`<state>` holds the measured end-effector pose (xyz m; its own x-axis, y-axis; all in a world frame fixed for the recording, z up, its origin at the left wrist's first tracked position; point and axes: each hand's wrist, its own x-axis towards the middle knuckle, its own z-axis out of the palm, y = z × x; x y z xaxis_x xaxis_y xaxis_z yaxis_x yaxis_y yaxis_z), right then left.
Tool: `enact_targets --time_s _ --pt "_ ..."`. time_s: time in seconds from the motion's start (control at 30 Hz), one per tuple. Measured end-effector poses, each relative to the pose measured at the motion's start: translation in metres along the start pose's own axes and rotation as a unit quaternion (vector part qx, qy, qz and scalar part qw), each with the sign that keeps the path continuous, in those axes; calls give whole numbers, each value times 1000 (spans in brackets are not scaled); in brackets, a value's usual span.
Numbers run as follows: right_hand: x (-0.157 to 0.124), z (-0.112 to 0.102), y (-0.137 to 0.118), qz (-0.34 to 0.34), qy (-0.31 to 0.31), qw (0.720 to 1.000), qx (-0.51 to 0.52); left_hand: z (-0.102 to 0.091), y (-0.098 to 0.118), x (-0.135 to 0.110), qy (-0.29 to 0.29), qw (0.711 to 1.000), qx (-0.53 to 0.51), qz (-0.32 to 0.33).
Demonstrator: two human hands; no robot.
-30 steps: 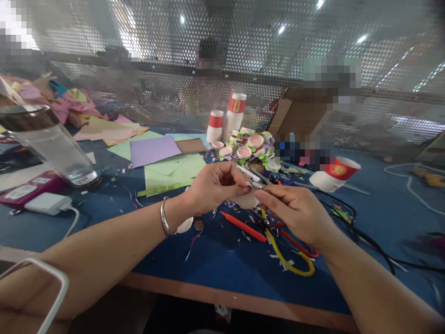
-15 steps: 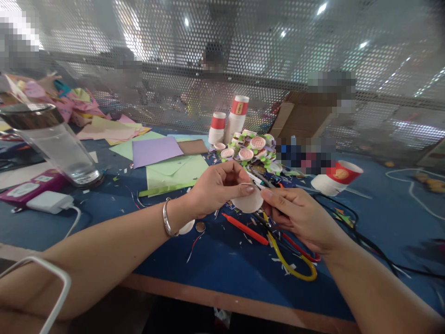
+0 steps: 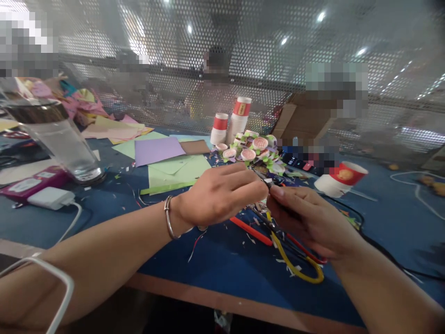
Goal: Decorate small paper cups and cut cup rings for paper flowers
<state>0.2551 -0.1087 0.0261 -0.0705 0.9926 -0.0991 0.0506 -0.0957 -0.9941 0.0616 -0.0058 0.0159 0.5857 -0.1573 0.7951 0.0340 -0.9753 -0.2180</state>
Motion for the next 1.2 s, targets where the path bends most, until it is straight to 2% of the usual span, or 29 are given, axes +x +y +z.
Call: enact_targets --time_s 0.07,0.13,0.2,0.27,0.3,0.37,0.43,0.47,0.5,0.57,0.83,0.9,0.97,1.07,1.2 --pt "-2 1 0 2 -2 1000 9 1 0 -1 13 1000 -5 1" --pt "-1 1 0 -3 -1 1000 4 4 1 -3 29 999 -29 -26" --pt "2 0 3 -11 4 1000 -8 10 2 -4 48 993 -71 -81" --pt "5 0 5 -16 11 1000 -22 15 5 -4 65 970 -154 -174" --pt "6 -1 7 -19 14 999 -29 18 6 -3 72 946 -215 -230" --pt "9 -3 10 -29 20 998 -44 23 8 -2 80 875 -346 -328" --pt "10 -5 13 -39 27 997 -58 27 9 -1 87 802 -445 -388" --pt "11 -7 15 -44 31 996 -65 29 9 0 91 777 -473 -405" --pt "11 -8 16 -50 36 995 -74 30 9 0 95 760 -488 -418" --pt "12 -11 16 -65 44 992 -95 32 9 0 101 747 -492 -436" --pt "12 -18 12 -107 76 961 -244 41 12 -2 129 744 -449 -477" --pt "11 -19 10 -101 82 951 -279 43 13 -4 126 768 -422 -465" --pt "9 -20 9 -99 91 939 -316 43 15 -5 114 806 -383 -437" --pt "7 -20 6 -125 101 920 -358 42 20 -6 97 852 -331 -394" --pt "5 -19 5 -168 107 895 -398 40 27 -5 108 869 -306 -374"
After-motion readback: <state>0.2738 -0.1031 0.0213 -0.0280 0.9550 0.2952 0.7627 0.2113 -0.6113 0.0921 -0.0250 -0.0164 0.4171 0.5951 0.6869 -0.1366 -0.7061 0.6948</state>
